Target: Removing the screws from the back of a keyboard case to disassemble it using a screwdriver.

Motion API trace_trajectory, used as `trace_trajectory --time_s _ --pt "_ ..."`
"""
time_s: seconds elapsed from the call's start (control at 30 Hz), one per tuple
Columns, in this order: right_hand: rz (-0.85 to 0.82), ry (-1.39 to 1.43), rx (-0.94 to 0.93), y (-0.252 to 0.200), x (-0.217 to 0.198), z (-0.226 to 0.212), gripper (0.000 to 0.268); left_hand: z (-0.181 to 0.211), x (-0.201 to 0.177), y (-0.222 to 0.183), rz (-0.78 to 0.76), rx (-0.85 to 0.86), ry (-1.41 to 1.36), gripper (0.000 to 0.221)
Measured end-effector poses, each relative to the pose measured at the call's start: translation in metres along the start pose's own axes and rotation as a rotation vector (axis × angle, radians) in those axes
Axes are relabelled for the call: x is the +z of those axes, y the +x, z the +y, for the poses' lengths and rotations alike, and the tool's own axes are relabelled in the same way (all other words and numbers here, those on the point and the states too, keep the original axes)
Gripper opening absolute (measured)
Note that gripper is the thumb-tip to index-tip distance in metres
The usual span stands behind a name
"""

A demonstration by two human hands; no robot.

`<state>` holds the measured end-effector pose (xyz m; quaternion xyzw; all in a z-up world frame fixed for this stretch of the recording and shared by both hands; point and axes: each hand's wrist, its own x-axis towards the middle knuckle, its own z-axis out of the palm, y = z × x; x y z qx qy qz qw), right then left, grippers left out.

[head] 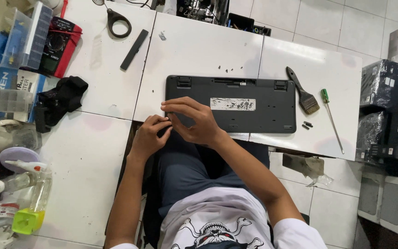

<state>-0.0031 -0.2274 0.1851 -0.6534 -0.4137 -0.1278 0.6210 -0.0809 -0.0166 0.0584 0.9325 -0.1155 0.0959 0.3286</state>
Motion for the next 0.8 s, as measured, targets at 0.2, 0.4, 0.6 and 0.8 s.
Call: trace_trajectory --time_s 0.2,0.4,0.6,0.8 --pt "0.051 -0.133 -0.001 -0.016 -0.001 0.01 0.035 0.0 -0.004 0.015 -0.131 0.058 0.326 0.013" --pt "0.162 -0.048 -0.042 -0.017 -0.011 -0.004 0.028 -0.017 0.022 0.022 -0.213 0.082 0.493 0.016" --pt "0.403 0.02 0.015 -0.04 -0.06 0.008 0.029 0.0 0.0 0.031 -0.089 -0.089 0.218 0.012" --pt "0.644 -0.001 0.253 -0.065 -0.14 0.024 0.032 -0.058 0.011 0.044 0.214 -0.327 0.135 0.012"
